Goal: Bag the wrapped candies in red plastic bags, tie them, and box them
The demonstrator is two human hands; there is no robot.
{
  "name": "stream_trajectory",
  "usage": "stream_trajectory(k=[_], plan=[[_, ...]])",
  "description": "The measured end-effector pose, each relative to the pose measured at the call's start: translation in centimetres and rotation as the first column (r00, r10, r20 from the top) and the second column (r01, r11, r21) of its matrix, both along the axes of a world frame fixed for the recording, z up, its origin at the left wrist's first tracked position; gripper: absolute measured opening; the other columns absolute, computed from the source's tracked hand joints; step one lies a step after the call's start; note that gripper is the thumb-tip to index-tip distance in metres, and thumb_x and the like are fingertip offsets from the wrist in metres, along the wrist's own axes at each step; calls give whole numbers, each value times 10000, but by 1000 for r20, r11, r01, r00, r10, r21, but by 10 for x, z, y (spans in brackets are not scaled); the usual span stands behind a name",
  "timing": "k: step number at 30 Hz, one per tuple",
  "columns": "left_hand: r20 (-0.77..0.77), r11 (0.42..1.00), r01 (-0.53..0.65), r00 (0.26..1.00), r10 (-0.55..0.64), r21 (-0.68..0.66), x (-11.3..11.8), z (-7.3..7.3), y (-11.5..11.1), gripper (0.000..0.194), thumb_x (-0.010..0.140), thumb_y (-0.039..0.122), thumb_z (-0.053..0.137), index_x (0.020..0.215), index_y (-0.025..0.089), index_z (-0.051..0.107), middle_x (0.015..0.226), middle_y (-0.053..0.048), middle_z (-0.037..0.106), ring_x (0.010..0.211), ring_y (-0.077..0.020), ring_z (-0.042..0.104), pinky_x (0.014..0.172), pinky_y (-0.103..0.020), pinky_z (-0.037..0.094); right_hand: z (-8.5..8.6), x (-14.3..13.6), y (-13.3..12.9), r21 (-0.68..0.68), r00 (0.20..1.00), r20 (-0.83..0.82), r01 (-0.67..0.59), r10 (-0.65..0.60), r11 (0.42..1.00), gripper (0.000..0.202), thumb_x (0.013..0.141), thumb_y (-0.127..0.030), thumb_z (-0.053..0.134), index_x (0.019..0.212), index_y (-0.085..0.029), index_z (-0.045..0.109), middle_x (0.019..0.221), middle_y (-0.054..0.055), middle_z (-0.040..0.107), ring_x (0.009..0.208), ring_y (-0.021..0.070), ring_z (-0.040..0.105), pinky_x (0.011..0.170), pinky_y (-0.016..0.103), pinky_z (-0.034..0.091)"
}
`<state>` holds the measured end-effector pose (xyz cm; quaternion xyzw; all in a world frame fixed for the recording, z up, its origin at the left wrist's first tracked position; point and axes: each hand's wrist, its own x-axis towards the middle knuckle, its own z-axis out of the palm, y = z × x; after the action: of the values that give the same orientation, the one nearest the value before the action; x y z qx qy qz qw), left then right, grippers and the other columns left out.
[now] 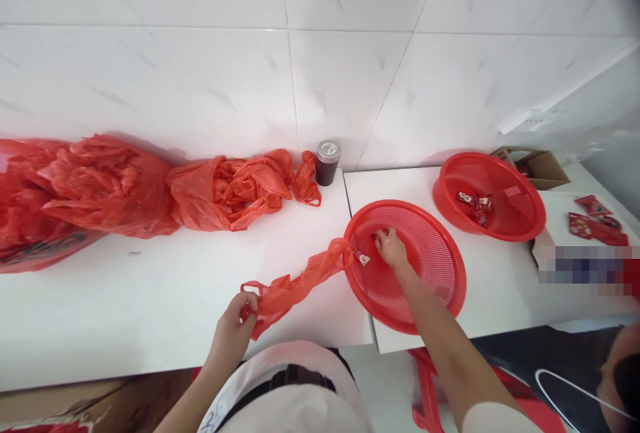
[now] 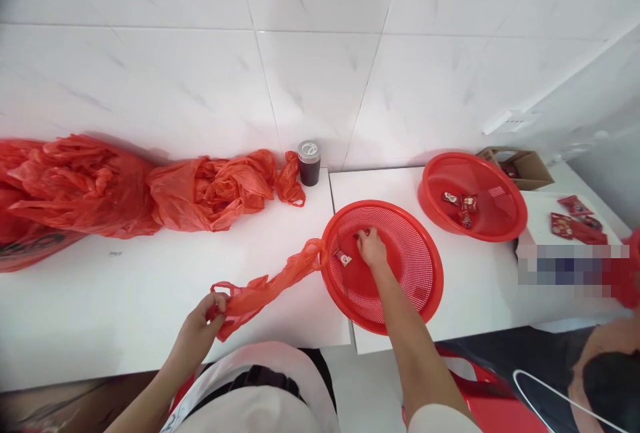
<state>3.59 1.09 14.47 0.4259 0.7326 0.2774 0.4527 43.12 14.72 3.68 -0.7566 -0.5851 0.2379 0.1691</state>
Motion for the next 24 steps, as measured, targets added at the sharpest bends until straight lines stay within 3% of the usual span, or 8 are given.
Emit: stream_trajectory(k=[4,7,9,12,13,15,20,24], plan=[[115,998,0,993,6,-58,-1,-1,6,329,682,260,562,996,215,648,1022,-47,693,806,-204,650,638,-273,537,34,0,2,34,975,-158,162,-155,986,389,914,-355,362,1110,-157,634,1007,120,638,831,216,623,734,347,502],[90,998,57,994,-57,3,5,3,8,599,759,276,575,1355,263,513,1303,-70,604,1063,-250,634,802,-317,544,74,-28,-13,39,894,-419,193,-159,980,408,926,-434,346,1141,-198,600,964,85,672,772,194,650,641,298,523],[-21,985,130,991,-129,111,10,5,9,674,815,269,552,1465,286,374,1459,-72,472,1281,-271,502,956,-357,493,102,-64,-27,-15,623,-775,152,-107,988,352,913,-457,397,1091,-230,598,1017,69,673,743,182,652,616,293,523],[-211,928,288,947,-241,237,16,6,7,732,877,229,488,1537,277,174,1580,-79,276,1437,-267,282,1071,-399,412,125,-135,-45,-89,190,-981,-255,-40,963,220,874,-393,495,912,-223,629,952,37,676,667,152,637,626,288,516],[-274,901,343,923,-271,265,18,6,7,737,893,214,466,1544,276,127,1591,-82,246,1448,-265,255,1081,-409,405,124,-158,-48,-109,136,-989,-390,-60,914,178,846,-355,539,864,-209,638,908,33,677,684,155,640,672,297,521],[-393,844,445,864,-316,299,19,6,5,729,918,187,427,1549,286,75,1585,-92,259,1434,-267,291,1072,-420,421,112,-198,-49,-205,137,-978,-452,-160,868,112,780,-295,594,767,-191,632,821,25,671,764,165,648,767,294,517],[-586,729,570,758,-287,380,20,5,-3,743,926,133,401,1549,311,36,1521,-102,388,1352,-276,434,1062,-437,432,54,-241,-41,-439,244,-890,-220,-386,871,165,801,-343,483,722,-208,538,647,8,616,648,172,615,623,292,509],[-584,735,538,775,-240,412,15,3,-10,759,918,122,414,1547,322,40,1528,-96,375,1376,-280,398,1074,-453,419,40,-242,-40,-447,297,-863,-72,-409,892,312,868,-454,353,761,-214,520,616,10,594,611,179,598,567,297,492]])
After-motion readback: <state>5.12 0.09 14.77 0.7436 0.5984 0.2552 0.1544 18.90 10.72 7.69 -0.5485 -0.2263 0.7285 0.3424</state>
